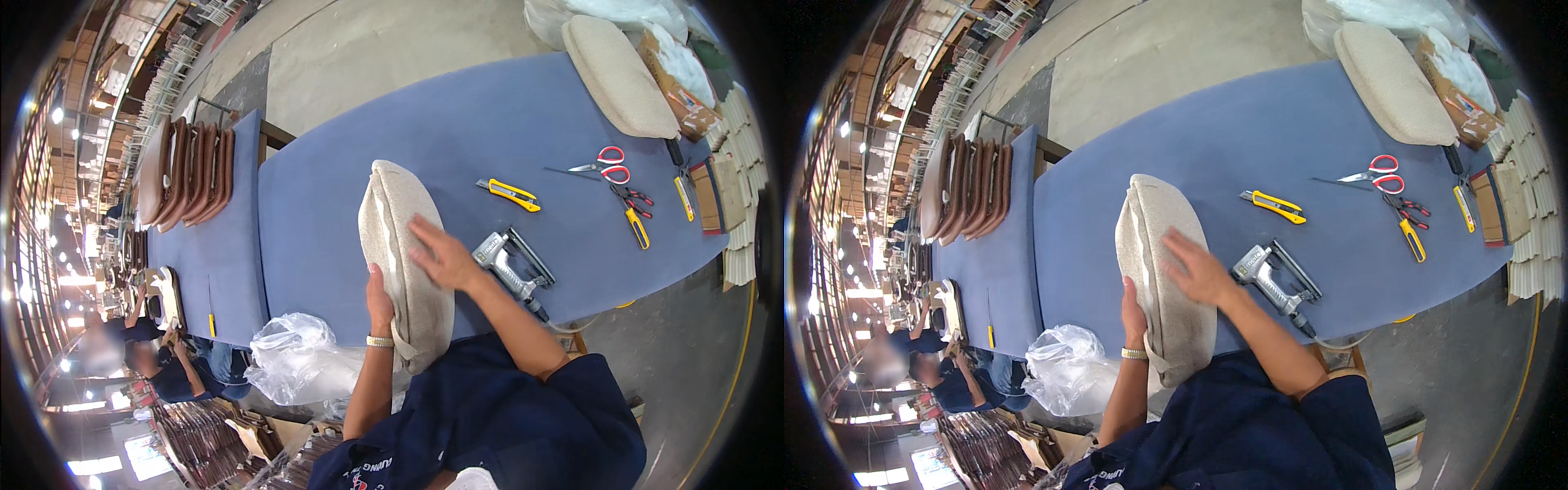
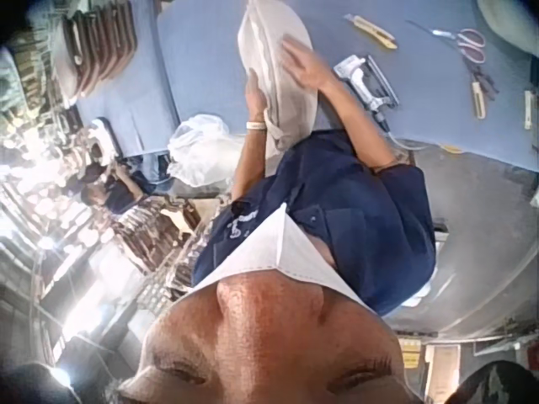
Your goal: The person staples fabric onto cushion cores using a pneumatic staple gun, then trims excess fabric with a utility knife. They repeat this process on multiple cushion pieces, folding and aligning the fabric before stapling and cutting.
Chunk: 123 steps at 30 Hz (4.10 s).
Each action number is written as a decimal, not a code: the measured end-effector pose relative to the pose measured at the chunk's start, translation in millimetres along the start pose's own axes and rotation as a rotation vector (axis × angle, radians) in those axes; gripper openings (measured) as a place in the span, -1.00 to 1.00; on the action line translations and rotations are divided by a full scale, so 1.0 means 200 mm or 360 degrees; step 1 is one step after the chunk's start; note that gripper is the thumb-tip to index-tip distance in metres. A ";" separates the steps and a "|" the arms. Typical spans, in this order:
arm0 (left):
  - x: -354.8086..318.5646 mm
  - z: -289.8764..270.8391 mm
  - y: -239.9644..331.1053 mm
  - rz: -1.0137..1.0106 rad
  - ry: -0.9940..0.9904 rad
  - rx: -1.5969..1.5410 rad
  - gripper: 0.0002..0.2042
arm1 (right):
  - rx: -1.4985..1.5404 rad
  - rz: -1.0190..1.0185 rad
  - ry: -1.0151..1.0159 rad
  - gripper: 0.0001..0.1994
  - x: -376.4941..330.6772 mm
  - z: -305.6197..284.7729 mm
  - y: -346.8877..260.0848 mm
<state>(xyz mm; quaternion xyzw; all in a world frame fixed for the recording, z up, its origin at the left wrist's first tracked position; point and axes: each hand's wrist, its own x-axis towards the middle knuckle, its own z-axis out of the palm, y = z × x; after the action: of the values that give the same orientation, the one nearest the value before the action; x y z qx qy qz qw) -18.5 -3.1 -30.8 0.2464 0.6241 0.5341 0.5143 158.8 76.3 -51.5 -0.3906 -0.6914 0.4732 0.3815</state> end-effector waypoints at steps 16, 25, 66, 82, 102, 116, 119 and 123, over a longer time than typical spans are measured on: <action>0.73 0.68 0.34 0.1046 0.0217 0.1376 -0.66 | -0.1039 0.0983 0.0242 -0.66 0.06 -0.73 0.63; 0.74 0.69 0.26 0.1170 0.0312 0.0981 -0.90 | 0.0287 0.0539 0.0653 -0.56 0.10 -0.71 0.11; 0.79 0.66 0.23 0.1349 0.0248 0.0772 -0.90 | -0.0084 -0.0106 0.0532 -0.66 0.60 -0.38 -0.03; 0.80 0.66 0.23 0.1133 0.0238 0.0553 -0.92 | -0.0235 -0.0204 0.0539 -0.69 0.62 -0.39 -0.03; 0.83 0.62 0.28 0.0401 0.0080 -0.0040 -0.92 | -0.0305 -0.0222 0.0445 -0.78 0.63 -0.41 -0.05; 0.79 0.62 0.32 0.0296 0.0058 -0.0290 -0.93 | -0.0260 -0.0203 0.0380 -0.79 0.56 -0.43 -0.09; 0.80 0.60 0.31 0.0246 0.0025 -0.0470 -0.94 | -0.0215 -0.0188 0.0378 -0.79 0.52 -0.43 -0.09; 0.79 0.57 0.32 0.0080 -0.0006 -0.0703 -0.94 | -0.0188 -0.0125 0.0374 -0.79 0.46 -0.42 -0.12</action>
<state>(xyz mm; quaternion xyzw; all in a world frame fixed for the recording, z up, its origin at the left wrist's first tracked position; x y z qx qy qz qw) 14.2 200.6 -19.9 0.1442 0.4846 0.6702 0.5434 192.3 183.9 7.4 -0.4379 -0.6833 0.3673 0.4545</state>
